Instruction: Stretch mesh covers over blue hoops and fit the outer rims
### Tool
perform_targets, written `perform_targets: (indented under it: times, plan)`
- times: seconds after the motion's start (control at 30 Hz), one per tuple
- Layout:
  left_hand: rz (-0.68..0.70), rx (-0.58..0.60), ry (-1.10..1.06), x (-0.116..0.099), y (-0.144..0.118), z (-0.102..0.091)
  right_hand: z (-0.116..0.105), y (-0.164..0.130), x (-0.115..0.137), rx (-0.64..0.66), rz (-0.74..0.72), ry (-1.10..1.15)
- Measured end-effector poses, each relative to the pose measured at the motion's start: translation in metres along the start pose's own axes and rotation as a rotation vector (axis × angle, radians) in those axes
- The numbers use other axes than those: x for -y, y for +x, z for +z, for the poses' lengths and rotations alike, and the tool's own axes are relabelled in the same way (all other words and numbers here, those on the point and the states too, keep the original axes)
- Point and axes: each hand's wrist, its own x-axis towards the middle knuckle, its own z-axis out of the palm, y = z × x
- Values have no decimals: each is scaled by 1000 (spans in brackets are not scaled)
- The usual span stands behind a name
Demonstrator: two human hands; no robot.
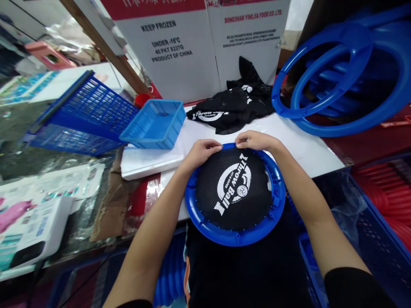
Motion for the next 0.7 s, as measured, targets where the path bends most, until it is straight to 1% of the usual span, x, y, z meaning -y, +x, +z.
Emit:
perform_targets:
  times: [0.13, 0.27, 0.43, 0.57, 0.7]
  plan:
    - [-7, -13, -10, -2, 0, 0, -2, -1, 3, 30, 55, 42]
    - [21, -40, -17, -5, -2, 2, -1, 0, 0, 45, 50, 50]
    - [32, -50, 3, -6, -4, 5, 2, -1, -7, 4, -38, -73]
    - [74, -46, 67, -8, -5, 6, 3, -8, -7, -47, -106, -143]
    - [97, -28, 93, -9, -5, 5, 3, -9, -6, -29, -131, -149]
